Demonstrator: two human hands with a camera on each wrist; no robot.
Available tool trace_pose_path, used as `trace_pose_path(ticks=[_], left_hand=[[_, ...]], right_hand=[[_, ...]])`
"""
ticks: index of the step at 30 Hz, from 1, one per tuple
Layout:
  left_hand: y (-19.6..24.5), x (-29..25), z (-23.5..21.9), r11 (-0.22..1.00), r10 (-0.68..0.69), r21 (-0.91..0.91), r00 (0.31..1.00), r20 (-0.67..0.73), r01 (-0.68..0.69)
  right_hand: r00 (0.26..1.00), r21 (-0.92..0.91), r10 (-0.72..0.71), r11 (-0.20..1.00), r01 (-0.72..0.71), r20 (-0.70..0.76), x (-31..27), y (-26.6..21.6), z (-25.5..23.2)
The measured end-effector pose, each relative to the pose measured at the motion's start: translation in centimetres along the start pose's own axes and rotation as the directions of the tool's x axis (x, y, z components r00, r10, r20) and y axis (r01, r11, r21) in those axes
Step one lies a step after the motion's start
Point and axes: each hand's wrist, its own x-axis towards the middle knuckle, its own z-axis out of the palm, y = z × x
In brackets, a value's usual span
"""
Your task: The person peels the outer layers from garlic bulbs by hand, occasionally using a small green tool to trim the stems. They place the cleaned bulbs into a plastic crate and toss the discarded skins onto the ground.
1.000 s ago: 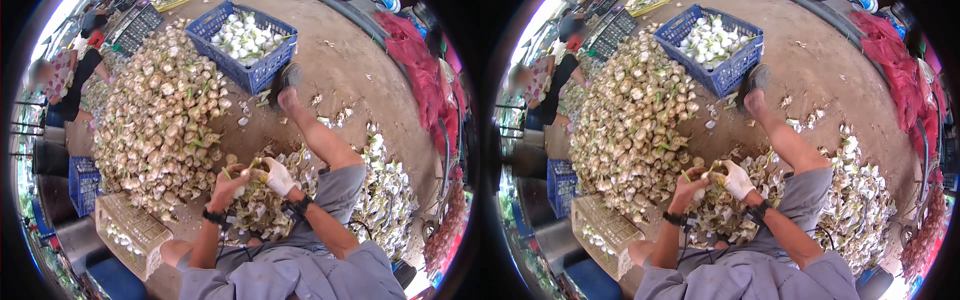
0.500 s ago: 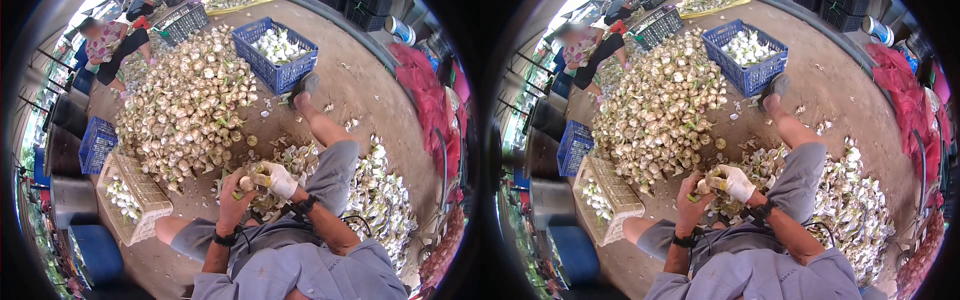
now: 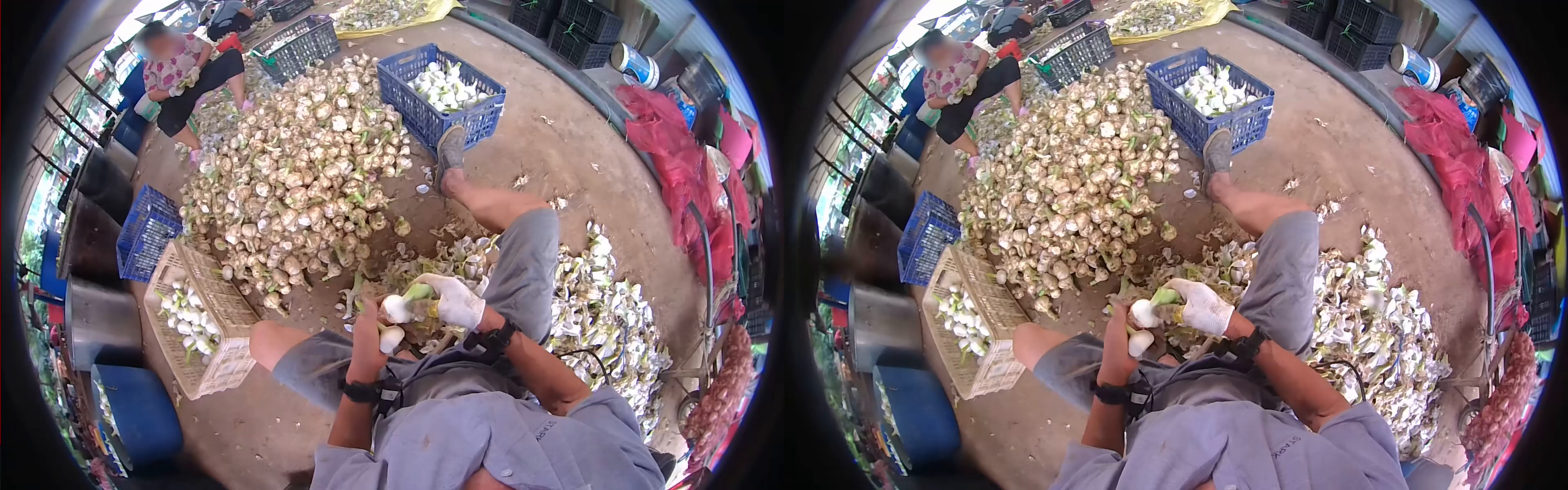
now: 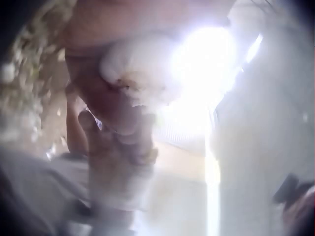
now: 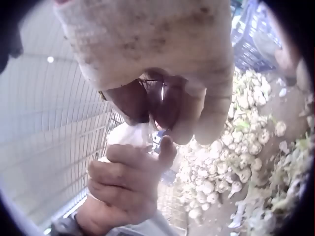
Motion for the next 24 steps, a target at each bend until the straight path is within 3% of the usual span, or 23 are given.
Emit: trace_pose_path(ticks=[1,2,3,5,7,9,11,12,15,17,20,21,23,24], left_hand=[[-0.8,0.5,-0.4,1.0,-0.004,-0.007,1.0,0.003,0.004],[-1.5,0.8,-0.8,0.942,0.216,0.265,0.976,-0.013,-0.205],[-1.9,1.0,-1.4,0.771,0.421,0.515,0.907,0.028,-0.374],[-1.5,1.9,-2.6,0.769,0.415,0.527,0.91,0.018,-0.362],[-0.3,2.5,-4.4,0.911,0.241,0.323,0.967,0.086,-0.256],[0.0,3.1,-5.6,0.918,0.201,0.335,0.977,0.063,-0.211],[1.7,3.6,-5.7,0.908,0.16,0.386,0.986,0.044,-0.165],[2.2,3.3,-5.1,0.86,0.297,0.426,0.955,0.029,-0.28],[4.1,2.3,-4.8,0.886,0.356,0.349,0.93,-0.09,-0.306],[4.5,1.4,-5.6,0.917,0.33,0.292,0.93,-0.164,-0.274],[4.8,0.3,-7.0,0.902,0.403,0.258,0.891,-0.212,-0.347],[4.8,0.0,-7.2,0.855,0.493,0.28,0.85,-0.183,-0.436],[4.5,-0.9,-7.1,0.804,0.576,0.294,0.801,-0.166,-0.517],[4.6,-1.3,-6.6,0.753,0.619,0.398,0.769,-0.159,-0.524]], right_hand=[[1.0,-0.006,0.006,1.0,-0.006,0.0,0.2,0.1,0.3],[0.999,-0.051,0.042,0.998,-0.043,-0.02,0.3,0.4,0.7],[0.996,-0.094,0.08,0.992,-0.083,-0.041,0.5,0.6,1.2],[0.997,-0.126,0.029,0.991,-0.039,-0.078,1.1,0.9,1.5],[0.98,0.072,0.188,0.98,-0.184,-0.063,1.6,-0.2,1.0],[0.946,0.397,0.321,0.876,-0.274,-0.054,2.7,0.4,1.0],[0.939,0.629,0.343,0.733,-0.261,-0.01,4.2,0.2,0.9],[0.94,0.297,0.336,0.905,-0.304,-0.06,5.2,-0.2,0.5],[0.967,0.146,0.253,0.956,-0.255,0.033,7.4,-2.4,1.8],[0.965,0.059,0.254,0.964,-0.258,0.068,8.6,-2.6,3.1],[0.96,0.076,0.228,0.967,-0.242,0.161,9.7,-3.6,4.5],[0.96,0.067,0.215,0.971,-0.23,0.181,10.3,-2.1,4.9],[0.989,-0.428,0.135,0.898,-0.099,0.053,10.7,1.6,5.7],[0.969,-0.442,0.199,0.889,-0.116,0.145,10.4,2.5,5.1]])
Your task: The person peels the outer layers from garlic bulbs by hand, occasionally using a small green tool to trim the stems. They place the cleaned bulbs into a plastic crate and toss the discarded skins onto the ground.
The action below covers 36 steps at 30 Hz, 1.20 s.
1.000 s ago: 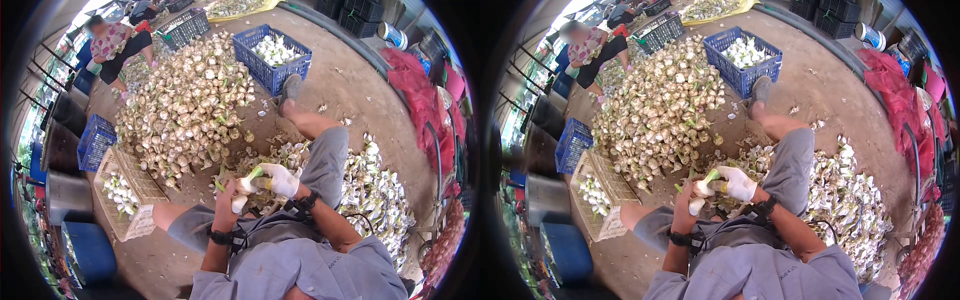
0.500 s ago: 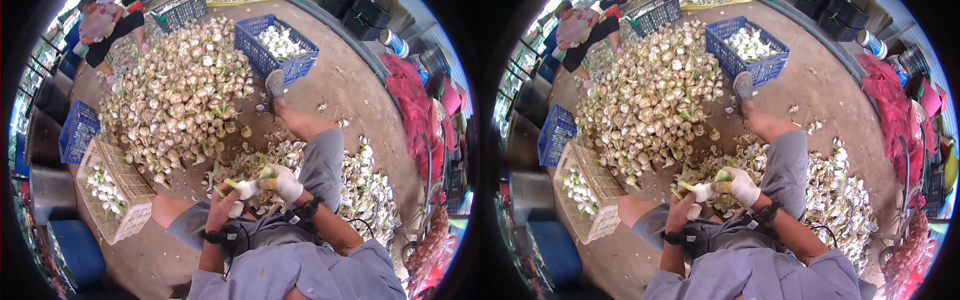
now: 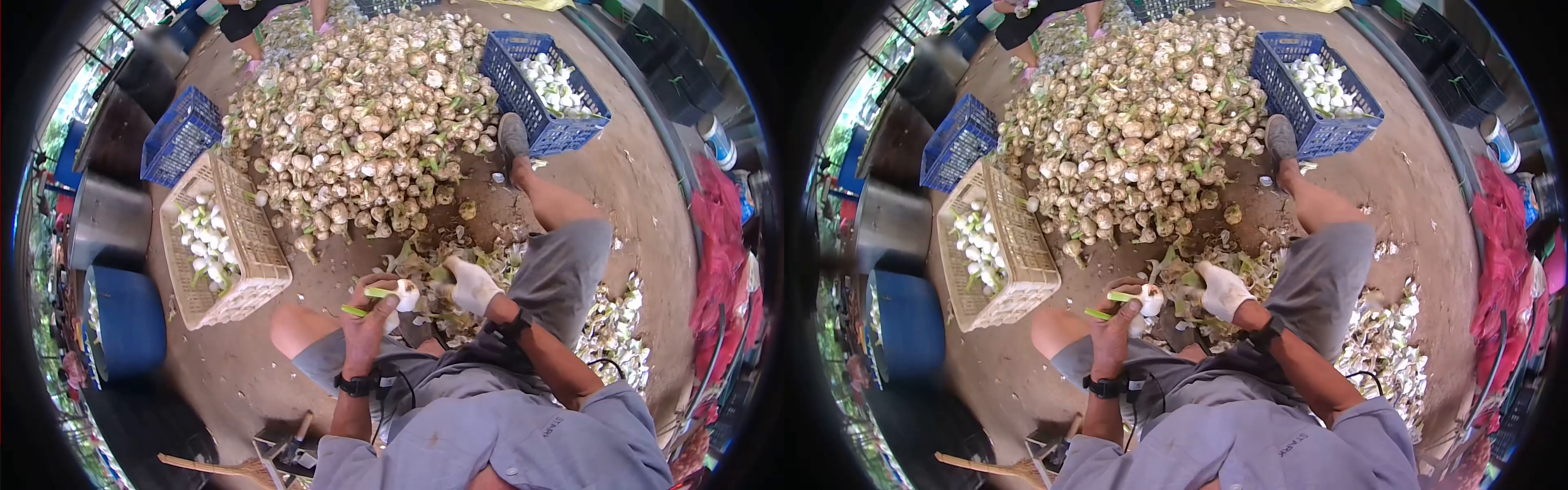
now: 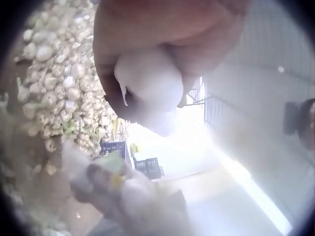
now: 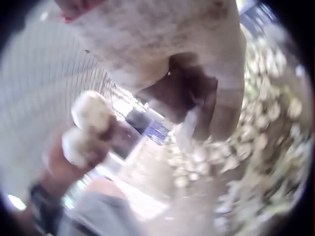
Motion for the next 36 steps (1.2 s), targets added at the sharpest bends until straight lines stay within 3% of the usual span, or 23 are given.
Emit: trace_pose_path(ticks=[2,3,4,5,8,12,14,15,17,18,20,21,22,24,25,27,28,29,30,32,33,35,36], left_hand=[[0.1,-0.4,0.7,0.993,0.045,0.105,0.999,-0.007,-0.044],[0.0,-0.4,1.2,0.947,0.15,0.283,0.988,0.041,-0.156],[-0.2,-0.4,1.8,0.856,0.244,0.441,0.963,0.116,-0.27],[-0.3,-0.4,2.7,0.856,0.233,0.44,0.963,0.139,-0.271],[-0.6,0.1,5.4,0.684,0.263,0.63,0.93,0.255,-0.367],[-1.6,1.0,6.7,0.597,0.234,0.67,0.895,0.381,-0.441],[-1.3,1.7,7.2,0.746,0.163,0.58,0.934,0.318,-0.328],[-1.6,2.0,7.1,0.742,0.158,0.587,0.935,0.318,-0.325],[-1.9,2.7,6.9,0.993,-0.028,0.116,0.993,0.112,0.015],[-1.7,2.8,7.3,0.977,-0.175,-0.111,0.983,0.051,0.18],[-2.3,3.7,7.7,0.952,-0.21,-0.227,0.978,0.007,0.206],[-2.7,4.1,7.8,0.908,-0.256,-0.348,0.966,-0.022,0.232],[-3.1,4.6,8.0,0.89,-0.289,-0.375,0.957,-0.028,0.258],[-3.8,5.2,9.4,0.918,-0.301,-0.283,0.953,-0.04,0.278],[-4.1,5.6,10.2,0.939,-0.305,-0.186,0.951,-0.055,0.29],[-5.9,6.4,10.5,0.93,-0.215,0.33,0.969,0.124,0.164],[-6.6,7.2,11.1,0.946,-0.155,0.315,0.954,0.256,0.069],[-6.9,8.1,11.9,0.957,-0.092,0.288,0.92,0.381,-0.024],[-7.1,9.0,12.5,0.958,-0.097,0.285,0.918,0.385,-0.019],[-6.4,11.5,14.2,0.993,-0.076,-0.069,0.961,0.266,0.097],[-7.6,13.2,13.8,0.992,-0.083,-0.071,0.961,0.265,0.106],[-13.0,17.0,11.5,0.93,-0.319,0.254,0.929,0.187,0.268],[-16.1,18.8,11.0,0.915,-0.325,0.313,0.924,0.201,0.254]], right_hand=[[0.994,0.084,-0.092,0.993,0.087,0.055,-1.0,0.3,-0.4],[0.98,0.179,-0.179,0.97,0.162,0.083,-1.7,0.8,-0.5],[0.983,0.4,-0.183,0.902,0.159,0.023,-2.5,1.0,0.0],[0.986,0.409,-0.167,0.9,0.15,0.006,-3.1,0.1,-0.4],[0.993,-0.003,-0.101,0.995,0.101,-0.061,-4.8,-1.8,-1.7],[0.995,-0.202,-0.022,0.979,0.003,-0.093,-5.3,-1.5,-2.6],[0.99,-0.12,-0.015,0.993,-0.001,-0.137,-4.5,-0.4,-3.0],[0.983,-0.049,-0.014,0.999,0.006,-0.18,-3.8,0.3,-3.2],[0.989,-0.167,-0.019,0.986,-0.005,-0.144,-3.0,2.7,-2.8],[1.0,-0.191,-0.003,0.982,0.004,0.01,-3.1,3.5,-2.5],[0.944,-0.273,0.066,0.962,0.027,0.323,-2.6,5.5,-1.6],[0.943,-0.269,0.067,0.963,0.025,0.327,-2.6,6.3,-1.2],[0.951,0.08,0.003,0.996,-0.029,0.309,-2.5,6.4,-1.7],[0.985,0.646,-0.057,0.76,-0.063,0.163,-1.8,8.1,-0.6],[0.941,0.887,0.021,0.329,-0.324,0.337,-2.0,5.3,-3.1],[0.918,0.882,-0.223,-0.278,-0.381,0.327,-0.8,6.3,-2.0],[0.93,0.823,-0.157,-0.433,-0.368,0.333,0.0,7.9,-0.6],[0.932,0.825,-0.148,-0.434,-0.363,0.332,0.6,8.6,-1.1],[0.943,0.826,-0.025,-0.476,-0.303,0.332,1.1,9.5,-1.7],[0.946,0.854,0.158,-0.49,-0.174,0.283,2.6,9.5,-4.4],[0.943,0.879,0.208,-0.457,-0.14,0.258,4.1,11.3,-4.9],[0.967,0.902,0.22,-0.432,-0.023,0.13,7.5,11.8,-10.1],[0.981,0.956,0.195,-0.285,0.068,-0.011,9.1,10.9,-14.0]])
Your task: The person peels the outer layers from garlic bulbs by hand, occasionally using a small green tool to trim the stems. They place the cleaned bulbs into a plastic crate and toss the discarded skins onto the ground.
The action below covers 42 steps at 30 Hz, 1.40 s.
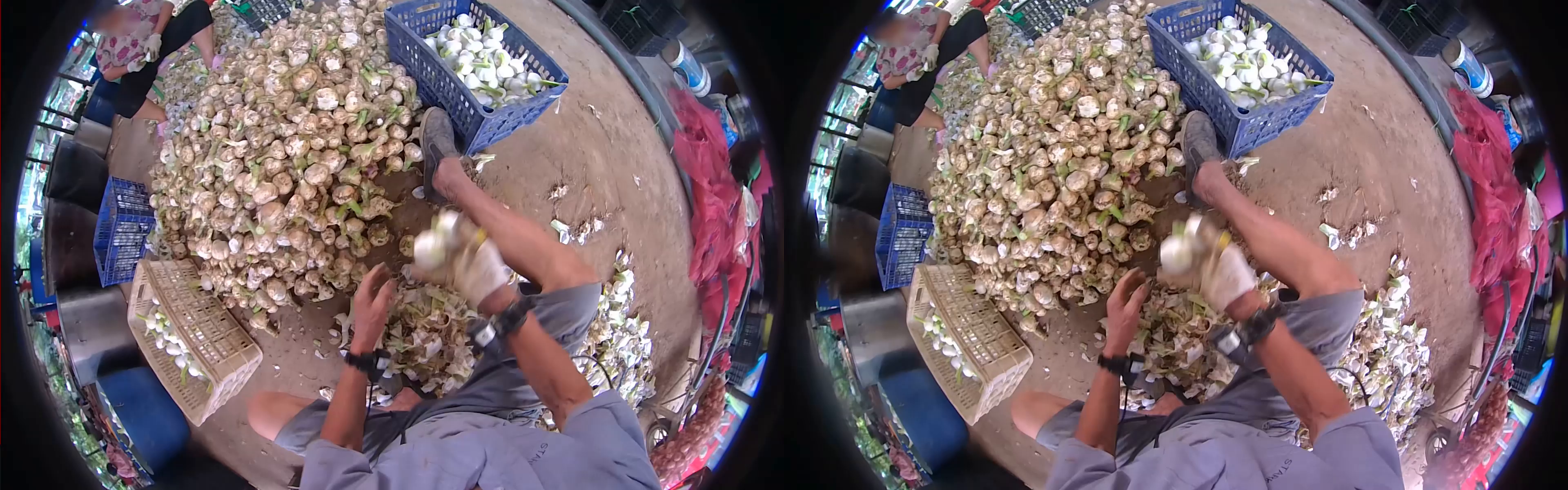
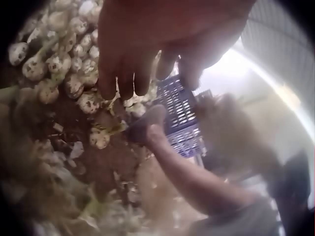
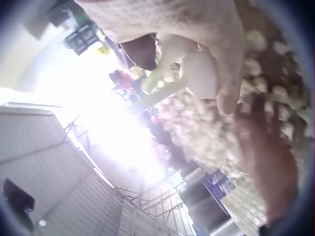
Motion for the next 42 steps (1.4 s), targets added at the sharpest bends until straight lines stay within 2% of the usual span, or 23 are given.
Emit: trace_pose_path(ticks=[1,2,3,5,6,9,11,13,15,16,19,20,21,23,25,27,29,31,33,35,39,41,42], left_hand=[[-2.0,2.4,0.3,1.0,-0.004,-0.008,1.0,0.003,0.004],[-3.8,4.6,0.8,0.949,0.164,0.274,0.987,0.003,-0.158],[-5.5,6.5,1.3,0.795,0.32,0.529,0.946,0.052,-0.298],[-9.3,9.9,2.8,0.741,0.306,0.604,0.948,0.086,-0.294],[-10.1,11.0,3.4,0.672,0.293,0.682,0.949,0.116,-0.29],[-8.6,11.8,4.7,0.714,0.12,0.69,0.992,0.046,-0.118],[-8.1,11.0,4.6,0.772,0.11,0.626,0.993,0.038,-0.109],[-6.9,9.0,4.2,0.886,0.126,0.439,0.988,0.09,-0.153],[-4.5,5.2,4.0,0.93,0.137,0.328,0.985,0.103,-0.164],[-3.1,3.2,3.8,0.933,0.194,0.276,0.97,0.148,-0.229],[4.3,-3.6,2.7,0.943,0.226,0.22,0.965,0.135,-0.251],[6.0,-5.4,2.3,0.956,0.193,0.204,0.977,0.094,-0.209],[6.3,-6.7,1.9,0.955,0.196,0.211,0.977,0.08,-0.209],[6.6,-9.0,1.1,0.796,0.426,0.423,0.897,0.117,-0.433],[6.2,-11.1,0.6,0.793,0.42,0.451,0.904,0.083,-0.41],[6.4,-13.3,0.7,0.97,0.23,0.092,0.972,-0.041,-0.225],[5.2,-14.4,0.1,0.975,0.222,0.02,0.973,-0.062,-0.221],[4.5,-15.3,-0.3,0.903,0.302,-0.29,0.948,-0.097,-0.318],[4.2,-16.5,-0.6,0.853,0.257,-0.443,0.961,-0.101,-0.275],[5.5,-17.9,-0.5,0.786,0.038,-0.614,0.997,-0.065,-0.07],[2.1,-18.0,-1.6,0.629,-0.106,-0.771,0.993,0.043,0.1],[0.9,-17.6,-2.1,0.4,-0.172,-0.836,0.926,0.336,0.377],[0.3,-17.8,-2.6,0.401,-0.167,-0.837,0.928,0.332,0.372]], right_hand=[[0.991,0.127,-0.059,0.991,0.044,0.124,1.5,-3.0,1.9],[0.961,0.097,-0.201,0.978,0.185,0.189,2.8,-5.7,2.8],[0.929,0.093,-0.209,0.977,0.189,0.307,2.9,-8.6,4.8],[0.988,0.333,-0.097,0.942,0.051,0.124,2.0,-10.0,4.5],[0.948,-0.008,-0.243,0.968,0.25,0.207,1.8,-9.7,4.5],[0.997,-0.242,-0.07,0.968,0.066,-0.008,0.6,-6.4,-0.1],[0.99,-0.427,0.077,0.896,-0.119,-0.114,0.3,-2.8,-5.0],[0.945,-0.845,-0.035,0.46,-0.274,-0.326,-0.1,0.0,-4.7],[0.972,-0.99,-0.228,0.139,-0.019,-0.05,-0.2,2.9,-5.4],[0.943,-0.988,-0.311,0.06,0.14,0.115,-0.2,3.9,-5.3],[0.977,-0.996,-0.202,0.053,0.075,0.062,-2.4,3.7,-1.8],[0.982,-0.957,-0.186,0.287,0.034,-0.021,-2.9,4.4,-1.5],[0.984,-0.957,-0.176,0.288,0.043,-0.009,-3.6,4.6,-0.8],[0.997,-0.917,-0.018,0.395,-0.057,-0.07,-5.1,4.7,0.9],[1.0,-0.897,-0.018,0.442,0.009,0.002,-5.9,6.5,0.8],[0.999,-0.872,0.048,0.49,-0.012,0.013,-6.9,7.6,1.1],[0.997,-0.87,0.076,0.492,-0.028,0.011,-7.9,8.3,1.7],[0.98,-0.807,0.028,0.573,0.145,0.196,-8.6,9.3,1.6],[0.983,-0.868,0.104,0.49,0.08,0.15,-9.6,8.7,1.9],[0.971,-0.871,0.154,0.484,0.085,0.181,-10.6,8.5,2.9],[0.971,-0.917,0.197,0.397,0.045,0.133,-11.2,9.3,2.3],[0.953,-0.945,0.109,0.202,0.257,0.283,-11.1,9.9,1.7],[0.974,-0.936,0.119,0.321,0.144,0.191,-11.3,10.3,1.4]])
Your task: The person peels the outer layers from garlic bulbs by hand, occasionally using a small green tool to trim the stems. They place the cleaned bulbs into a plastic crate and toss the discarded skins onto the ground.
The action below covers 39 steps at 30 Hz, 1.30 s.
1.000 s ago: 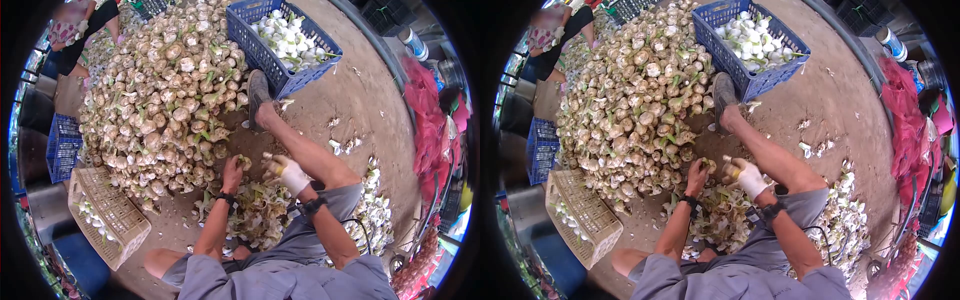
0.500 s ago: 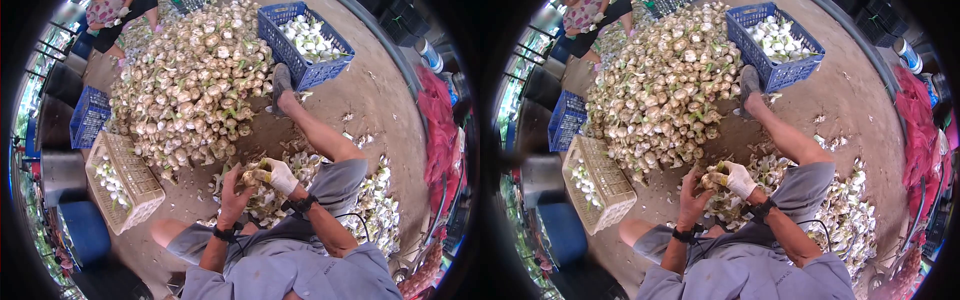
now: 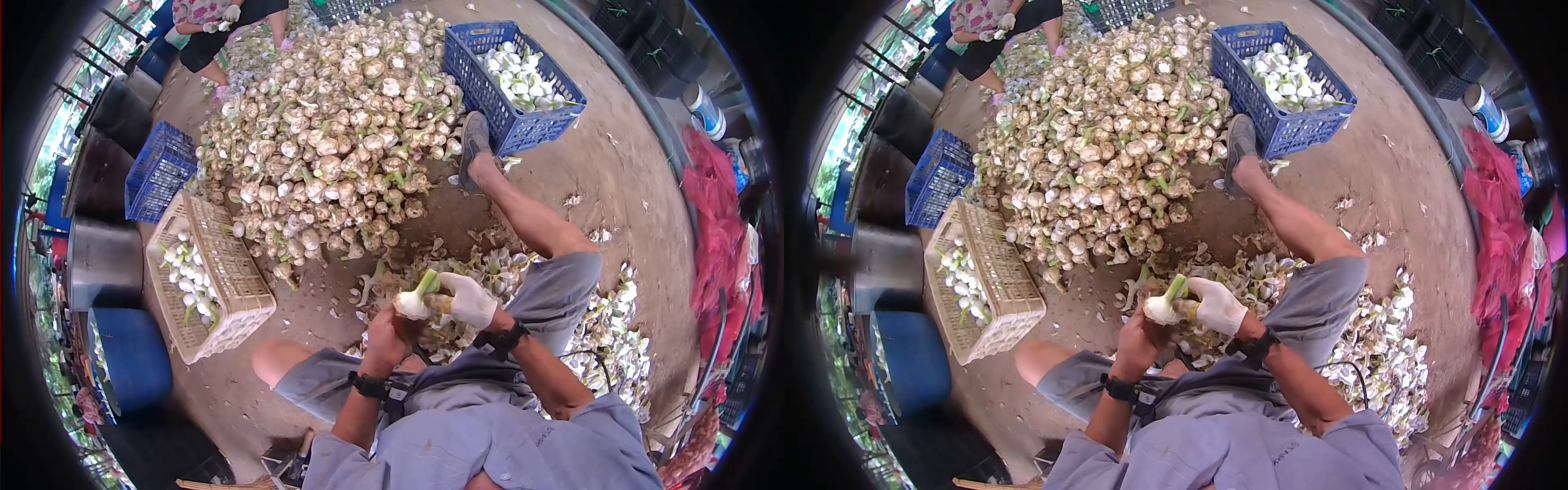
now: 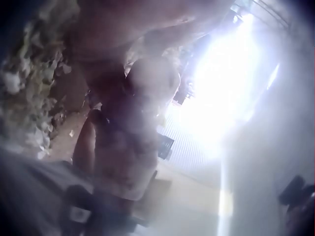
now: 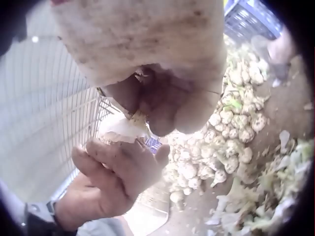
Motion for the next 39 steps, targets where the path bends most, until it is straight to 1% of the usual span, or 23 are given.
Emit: trace_pose_path(ticks=[2,3,5,7,9,11,13,14,15,17,19,20,21,23,24,28,29,31,33,35,37,38,39], left_hand=[[1.1,-1.7,3.4,0.91,-0.009,0.409,0.99,-0.14,0.066],[0.6,-1.6,3.4,0.91,-0.008,0.408,0.99,-0.141,0.065],[-1.1,-1.4,3.6,0.497,0.474,0.835,0.88,-0.033,-0.237],[-1.0,-1.0,2.6,0.522,0.479,0.808,0.878,-0.014,-0.272],[-0.1,-0.5,1.4,0.544,0.487,0.781,0.874,0.003,-0.306],[1.1,-0.3,0.1,0.774,0.314,0.582,0.949,-0.012,-0.249],[1.6,0.0,0.6,0.851,0.26,0.48,0.965,-0.036,-0.212],[1.9,0.1,0.9,0.867,0.208,0.476,0.975,-0.083,-0.144],[2.3,0.3,1.3,0.88,0.154,0.469,0.98,-0.129,-0.076],[2.7,-0.2,2.6,0.792,0.195,0.604,0.975,-0.107,-0.092],[2.3,0.2,2.2,0.665,0.37,0.735,0.914,-0.168,-0.134],[2.1,0.6,2.1,0.666,0.375,0.728,0.916,-0.142,-0.16],[1.9,0.9,1.6,0.665,0.376,0.73,0.915,-0.146,-0.157],[1.8,1.6,1.3,0.79,0.429,0.524,0.898,-0.101,-0.319],[1.8,1.7,1.2,0.825,0.435,0.446,0.893,-0.112,-0.346],[2.5,2.0,2.0,0.873,0.457,0.27,0.875,-0.162,-0.406],[2.9,1.9,2.6,0.871,0.461,0.275,0.873,-0.162,-0.408],[3.3,2.1,3.5,0.867,0.47,0.254,0.874,-0.124,-0.43],[3.9,2.6,4.0,0.857,0.5,0.22,0.856,-0.134,-0.466],[5.7,3.0,3.8,0.845,0.529,0.185,0.837,-0.142,-0.502],[8.8,4.2,0.8,0.803,0.535,0.376,0.837,-0.117,-0.462],[11.3,5.8,-1.6,0.728,0.569,0.559,0.804,-0.172,-0.396],[13.5,6.5,-0.3,0.644,0.632,0.653,0.759,-0.159,-0.399]], right_hand=[[0.996,0.129,0.084,0.988,-0.085,0.014,-0.2,0.1,0.1],[0.985,0.259,0.167,0.951,-0.17,0.035,-0.3,0.2,0.1],[0.994,0.148,0.113,0.983,-0.113,0.008,-0.3,1.2,0.9],[0.968,-0.301,-0.229,0.935,0.189,-0.106,-0.4,1.5,1.6],[0.978,-0.251,-0.194,0.953,0.167,-0.083,-0.7,0.7,1.1],[0.987,0.121,0.136,0.985,-0.125,-0.085,-1.2,-0.4,0.3],[0.996,0.144,0.072,0.988,-0.064,-0.048,-1.1,0.3,0.2],[0.991,0.508,0.135,0.852,-0.126,0.02,-1.2,0.2,0.7],[0.981,0.791,0.165,0.585,-0.183,0.104,-1.3,0.2,0.9],[0.983,0.758,0.162,0.629,-0.173,0.09,-0.9,0.7,0.6],[0.984,0.498,0.17,0.85,-0.172,0.051,-0.3,0.9,0.4],[0.992,0.334,0.124,0.934,-0.127,0.032,-0.1,0.9,0.3],[0.992,0.338,0.124,0.932,-0.129,0.036,0.3,1.3,0.2],[0.986,0.411,0.164,0.898,-0.157,0.017,1.2,1.7,0.0],[0.976,0.149,0.197,0.972,-0.182,-0.095,1.7,1.7,-0.8],[0.942,0.112,0.242,0.969,-0.222,-0.23,2.0,6.5,-2.7],[0.91,0.006,0.371,0.926,-0.376,-0.187,1.5,6.4,-3.2],[0.936,-0.151,0.351,0.926,-0.346,0.008,0.1,7.0,-3.4],[0.964,-0.404,0.189,0.909,-0.099,0.188,-0.7,8.6,-2.2],[0.949,-0.575,0.208,0.817,-0.034,0.239,-0.8,8.9,-1.2],[0.981,-0.552,0.042,0.831,0.071,0.189,-0.8,11.2,-0.9],[0.98,-0.568,0.076,0.822,0.044,0.186,-0.6,10.6,-1.0],[0.98,-0.57,0.072,0.82,0.046,0.183,-0.5,8.1,-1.3]])
